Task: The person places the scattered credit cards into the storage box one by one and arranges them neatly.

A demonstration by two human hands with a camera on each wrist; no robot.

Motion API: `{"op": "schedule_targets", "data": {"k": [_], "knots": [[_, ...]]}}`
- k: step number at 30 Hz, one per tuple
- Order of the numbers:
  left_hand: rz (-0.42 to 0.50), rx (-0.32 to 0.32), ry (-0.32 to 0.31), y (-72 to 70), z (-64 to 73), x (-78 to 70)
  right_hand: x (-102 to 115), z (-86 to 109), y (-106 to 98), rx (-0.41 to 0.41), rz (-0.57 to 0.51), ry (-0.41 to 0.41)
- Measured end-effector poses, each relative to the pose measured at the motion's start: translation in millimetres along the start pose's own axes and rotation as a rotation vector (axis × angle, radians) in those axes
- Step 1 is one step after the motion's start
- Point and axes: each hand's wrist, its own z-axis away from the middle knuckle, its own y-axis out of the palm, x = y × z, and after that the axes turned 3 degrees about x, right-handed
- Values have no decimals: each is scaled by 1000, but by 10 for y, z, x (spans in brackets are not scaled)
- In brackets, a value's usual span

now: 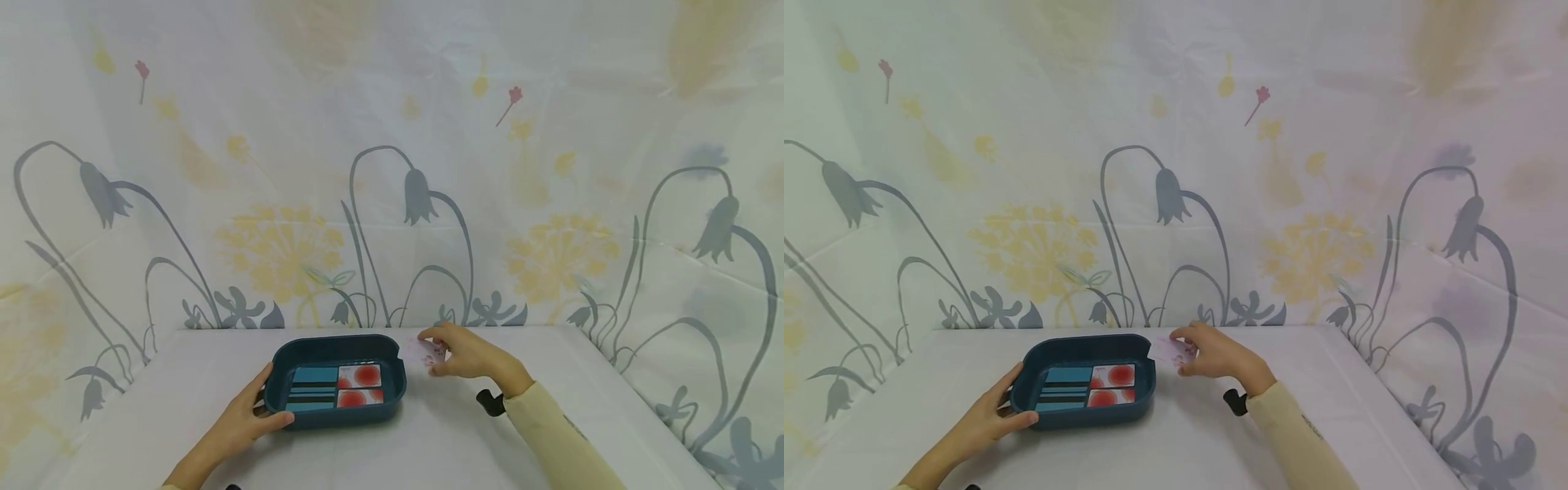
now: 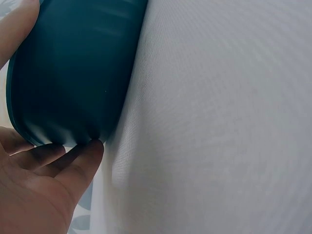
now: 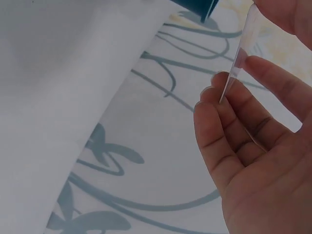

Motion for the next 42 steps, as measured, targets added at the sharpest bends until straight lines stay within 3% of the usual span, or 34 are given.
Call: {"op": "schedule_targets", "data": {"k": [19, 42], "knots": [[11, -2, 4, 18, -15, 49, 351, -308, 16, 83, 54, -31], [-17, -15, 25, 11, -24, 55, 480, -641, 189, 160, 84, -33]]}}
